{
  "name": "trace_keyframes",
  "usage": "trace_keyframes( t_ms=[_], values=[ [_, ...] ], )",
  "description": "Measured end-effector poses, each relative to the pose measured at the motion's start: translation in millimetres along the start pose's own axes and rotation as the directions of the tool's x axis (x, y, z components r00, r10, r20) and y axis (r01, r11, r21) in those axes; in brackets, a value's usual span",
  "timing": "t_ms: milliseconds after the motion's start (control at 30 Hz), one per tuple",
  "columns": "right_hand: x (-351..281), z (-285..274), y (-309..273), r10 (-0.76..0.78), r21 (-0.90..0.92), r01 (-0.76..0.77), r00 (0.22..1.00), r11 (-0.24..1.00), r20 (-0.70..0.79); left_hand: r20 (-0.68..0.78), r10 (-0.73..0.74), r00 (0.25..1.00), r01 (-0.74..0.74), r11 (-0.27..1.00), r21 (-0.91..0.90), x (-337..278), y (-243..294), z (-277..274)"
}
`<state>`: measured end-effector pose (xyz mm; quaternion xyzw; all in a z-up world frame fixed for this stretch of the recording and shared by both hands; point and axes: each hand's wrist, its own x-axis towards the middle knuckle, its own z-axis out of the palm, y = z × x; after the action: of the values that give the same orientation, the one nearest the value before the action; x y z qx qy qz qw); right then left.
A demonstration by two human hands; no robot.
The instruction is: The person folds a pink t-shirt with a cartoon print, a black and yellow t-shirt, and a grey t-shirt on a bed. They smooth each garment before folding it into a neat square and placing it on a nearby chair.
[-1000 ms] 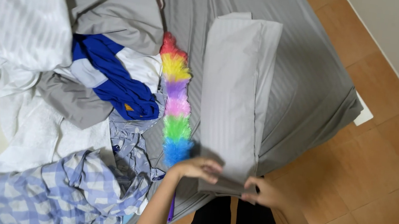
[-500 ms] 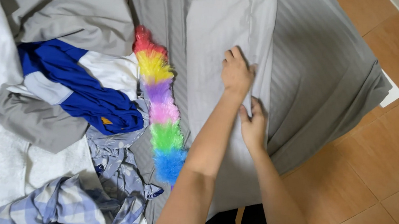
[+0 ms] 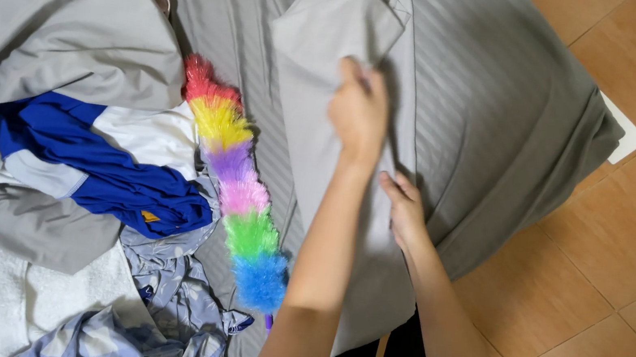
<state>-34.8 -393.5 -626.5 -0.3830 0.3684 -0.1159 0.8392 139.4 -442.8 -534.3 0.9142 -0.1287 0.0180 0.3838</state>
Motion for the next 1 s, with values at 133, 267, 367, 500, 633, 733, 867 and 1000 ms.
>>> trace_keyframes(
  t_ms=[133,267,367,500,633,733,867,1000],
  values=[
    [4,-39,25,-0.016,-0.094,-0.009,0.964,0.996,-0.265,0.334,0.018,0.942,-0.066,0.989,0.134,-12,15,49],
    [-7,-58,35,0.073,-0.095,-0.115,0.928,0.989,-0.366,0.285,0.185,0.941,-0.237,0.959,0.158,-19,20,41],
    [-27,-57,29,-0.067,-0.217,-0.006,0.943,0.976,-0.325,0.326,0.227,0.918,-0.332,0.888,0.318,-18,-14,61],
    [-70,-71,19,-0.005,-0.462,-0.081,0.983,0.883,-0.182,0.462,0.270,0.845,-0.435,0.849,0.300,-2,-64,84],
    [-123,-80,11,0.352,-0.749,-0.301,0.931,0.590,-0.098,0.517,0.343,0.784,-0.457,0.883,0.107,0,-70,56],
    [-155,-79,18,0.374,-0.705,-0.418,0.898,0.573,-0.229,0.386,0.400,0.831,-0.414,0.909,-0.050,-25,-60,-4],
    [-183,-66,28,-0.004,-0.730,-0.389,0.881,0.562,-0.473,0.108,0.242,0.964,-0.234,0.969,-0.079,-108,-74,-99],
    [-194,-73,45,-0.134,-0.753,-0.225,0.914,0.619,-0.383,0.011,-0.028,1.000,0.026,0.995,0.099,-237,-165,-138]
  ],
)
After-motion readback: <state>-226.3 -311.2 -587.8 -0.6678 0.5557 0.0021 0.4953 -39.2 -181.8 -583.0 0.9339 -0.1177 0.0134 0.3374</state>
